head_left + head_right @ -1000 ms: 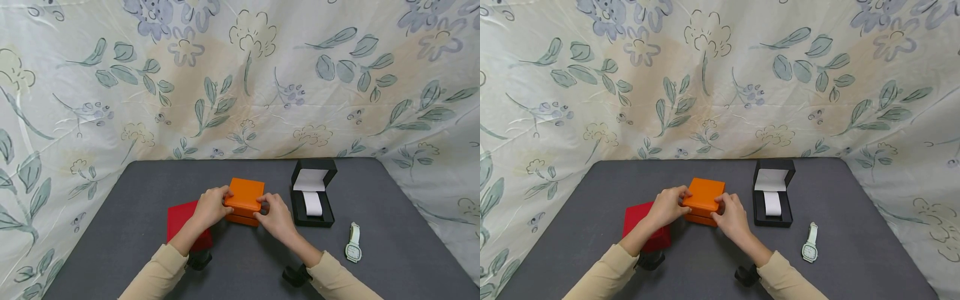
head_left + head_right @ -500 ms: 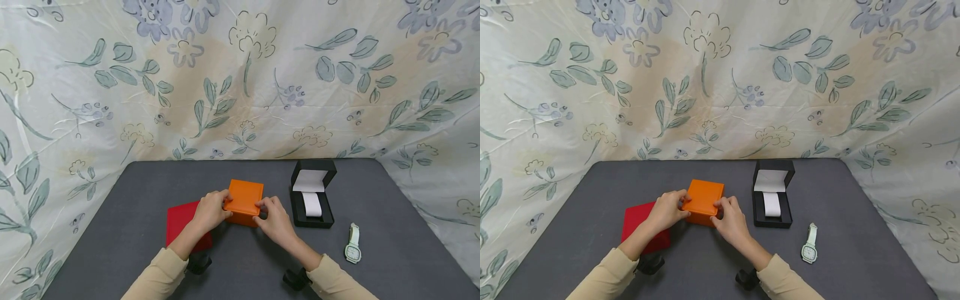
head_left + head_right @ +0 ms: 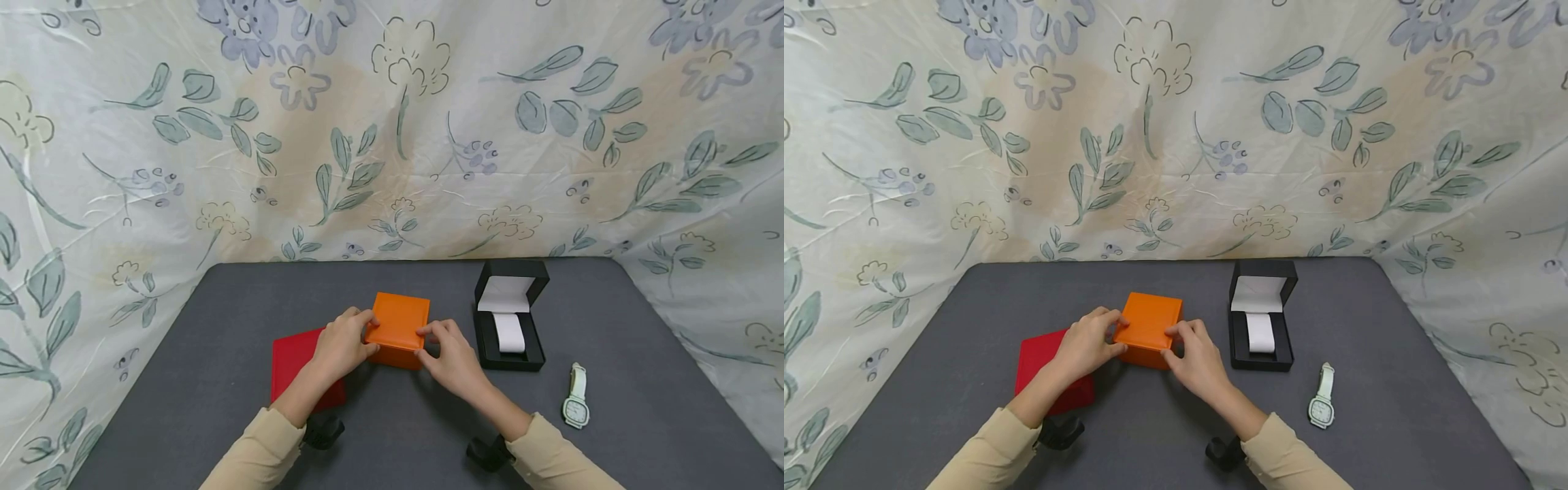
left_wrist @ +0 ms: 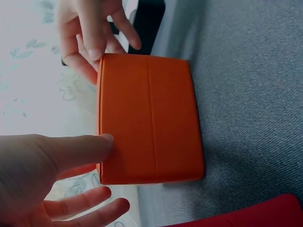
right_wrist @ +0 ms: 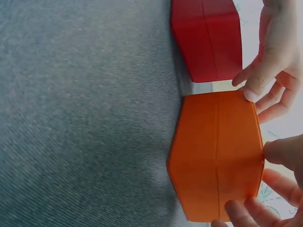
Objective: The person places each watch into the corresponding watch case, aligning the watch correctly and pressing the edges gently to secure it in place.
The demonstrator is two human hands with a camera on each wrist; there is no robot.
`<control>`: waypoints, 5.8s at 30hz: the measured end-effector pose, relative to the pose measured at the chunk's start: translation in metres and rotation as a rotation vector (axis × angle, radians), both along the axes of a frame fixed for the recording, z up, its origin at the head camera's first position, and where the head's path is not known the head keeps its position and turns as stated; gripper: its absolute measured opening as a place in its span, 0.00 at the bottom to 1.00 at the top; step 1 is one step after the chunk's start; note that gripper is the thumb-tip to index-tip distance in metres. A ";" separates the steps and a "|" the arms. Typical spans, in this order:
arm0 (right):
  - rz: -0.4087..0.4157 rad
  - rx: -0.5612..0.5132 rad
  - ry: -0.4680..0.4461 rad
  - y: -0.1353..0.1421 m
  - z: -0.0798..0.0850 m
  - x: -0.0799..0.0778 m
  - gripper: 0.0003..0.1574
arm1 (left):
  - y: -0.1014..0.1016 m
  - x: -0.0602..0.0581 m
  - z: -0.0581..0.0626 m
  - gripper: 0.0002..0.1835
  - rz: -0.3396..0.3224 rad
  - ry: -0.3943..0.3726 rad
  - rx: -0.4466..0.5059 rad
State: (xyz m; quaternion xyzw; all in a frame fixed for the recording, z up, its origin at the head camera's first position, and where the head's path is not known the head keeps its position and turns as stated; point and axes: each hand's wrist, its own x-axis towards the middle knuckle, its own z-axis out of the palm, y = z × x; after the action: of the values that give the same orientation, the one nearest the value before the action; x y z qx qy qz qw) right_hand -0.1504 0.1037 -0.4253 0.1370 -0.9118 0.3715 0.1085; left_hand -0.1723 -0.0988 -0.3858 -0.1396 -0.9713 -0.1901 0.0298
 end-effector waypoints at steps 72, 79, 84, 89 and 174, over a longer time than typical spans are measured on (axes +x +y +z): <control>-0.115 0.183 0.125 0.152 0.014 0.034 0.29 | 0.142 -0.005 -0.019 0.21 -0.326 0.226 0.209; -0.181 0.210 0.094 0.169 0.008 0.044 0.28 | 0.154 -0.015 -0.028 0.23 -0.321 0.170 0.170; -0.233 0.226 0.085 0.179 0.005 0.052 0.28 | 0.161 -0.020 -0.032 0.26 -0.322 0.131 0.150; -0.291 0.241 0.004 0.187 0.001 0.061 0.28 | 0.166 -0.024 -0.039 0.27 -0.315 0.140 0.154; -0.346 0.154 -0.523 0.211 -0.022 0.079 0.24 | 0.202 -0.042 -0.051 0.36 -0.271 0.085 -0.121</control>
State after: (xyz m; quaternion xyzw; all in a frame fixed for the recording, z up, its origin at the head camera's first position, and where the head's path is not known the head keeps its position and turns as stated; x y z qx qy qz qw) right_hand -0.0712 0.3145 -0.4471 -0.1124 -0.9440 0.2999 -0.0786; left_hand -0.2144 0.1035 -0.4373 -0.2788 -0.9511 -0.1275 0.0367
